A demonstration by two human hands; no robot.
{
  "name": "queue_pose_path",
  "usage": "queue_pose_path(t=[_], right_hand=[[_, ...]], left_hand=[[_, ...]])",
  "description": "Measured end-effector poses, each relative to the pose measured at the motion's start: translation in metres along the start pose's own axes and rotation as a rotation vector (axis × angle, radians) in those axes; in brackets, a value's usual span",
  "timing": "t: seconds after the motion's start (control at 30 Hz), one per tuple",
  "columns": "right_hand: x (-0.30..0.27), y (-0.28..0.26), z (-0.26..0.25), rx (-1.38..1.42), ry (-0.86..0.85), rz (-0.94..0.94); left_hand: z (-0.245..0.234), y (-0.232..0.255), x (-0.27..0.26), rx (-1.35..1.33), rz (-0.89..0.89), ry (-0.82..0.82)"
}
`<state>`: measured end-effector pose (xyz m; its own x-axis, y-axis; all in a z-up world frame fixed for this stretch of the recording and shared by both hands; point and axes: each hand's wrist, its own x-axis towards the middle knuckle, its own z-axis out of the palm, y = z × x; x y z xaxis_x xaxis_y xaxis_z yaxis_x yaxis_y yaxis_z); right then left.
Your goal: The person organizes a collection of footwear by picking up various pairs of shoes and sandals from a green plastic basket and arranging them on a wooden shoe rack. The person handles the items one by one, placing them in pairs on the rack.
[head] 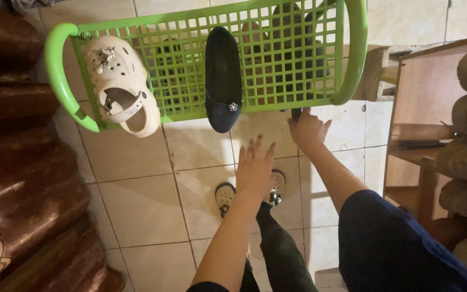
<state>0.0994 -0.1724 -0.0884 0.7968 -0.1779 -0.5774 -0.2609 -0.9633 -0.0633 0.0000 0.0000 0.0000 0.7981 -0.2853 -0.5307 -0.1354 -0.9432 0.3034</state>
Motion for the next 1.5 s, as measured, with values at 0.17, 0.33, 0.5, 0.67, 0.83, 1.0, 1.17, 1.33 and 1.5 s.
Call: queue_pose_path(t=[0.17,0.33,0.5,0.67,0.83,1.0,1.17,1.33,1.5], right_hand=[[-0.012,0.011,0.024,0.200,0.100,-0.015],[-0.032,0.017,0.021,0.337,0.166,-0.034],[-0.034,0.015,-0.004,0.341,0.196,-0.076],[-0.045,0.006,-0.011,0.345,0.244,-0.062],[-0.060,0.010,-0.009,0.363,0.235,-0.053],[-0.076,0.009,-0.001,0.457,0.272,-0.087],[-0.077,0.011,-0.002,0.457,0.288,-0.106],[-0.077,0.012,-0.006,0.342,0.279,-0.175],[-0.077,-0.015,0.012,-0.022,0.324,-0.289]], left_hand=[[-0.022,-0.004,-0.010,-0.051,-0.095,-0.095],[-0.028,-0.001,-0.020,-0.032,-0.087,-0.012],[-0.035,0.007,-0.030,-0.080,-0.066,-0.040],[-0.024,0.011,-0.043,-0.036,-0.029,-0.018],[-0.013,0.011,-0.054,-0.033,-0.023,-0.073],[0.001,0.000,-0.065,0.005,-0.032,-0.089],[0.007,-0.014,-0.069,-0.007,-0.029,-0.001],[0.000,-0.018,-0.068,-0.042,-0.034,-0.030],[-0.002,-0.019,-0.067,-0.042,-0.014,0.032]])
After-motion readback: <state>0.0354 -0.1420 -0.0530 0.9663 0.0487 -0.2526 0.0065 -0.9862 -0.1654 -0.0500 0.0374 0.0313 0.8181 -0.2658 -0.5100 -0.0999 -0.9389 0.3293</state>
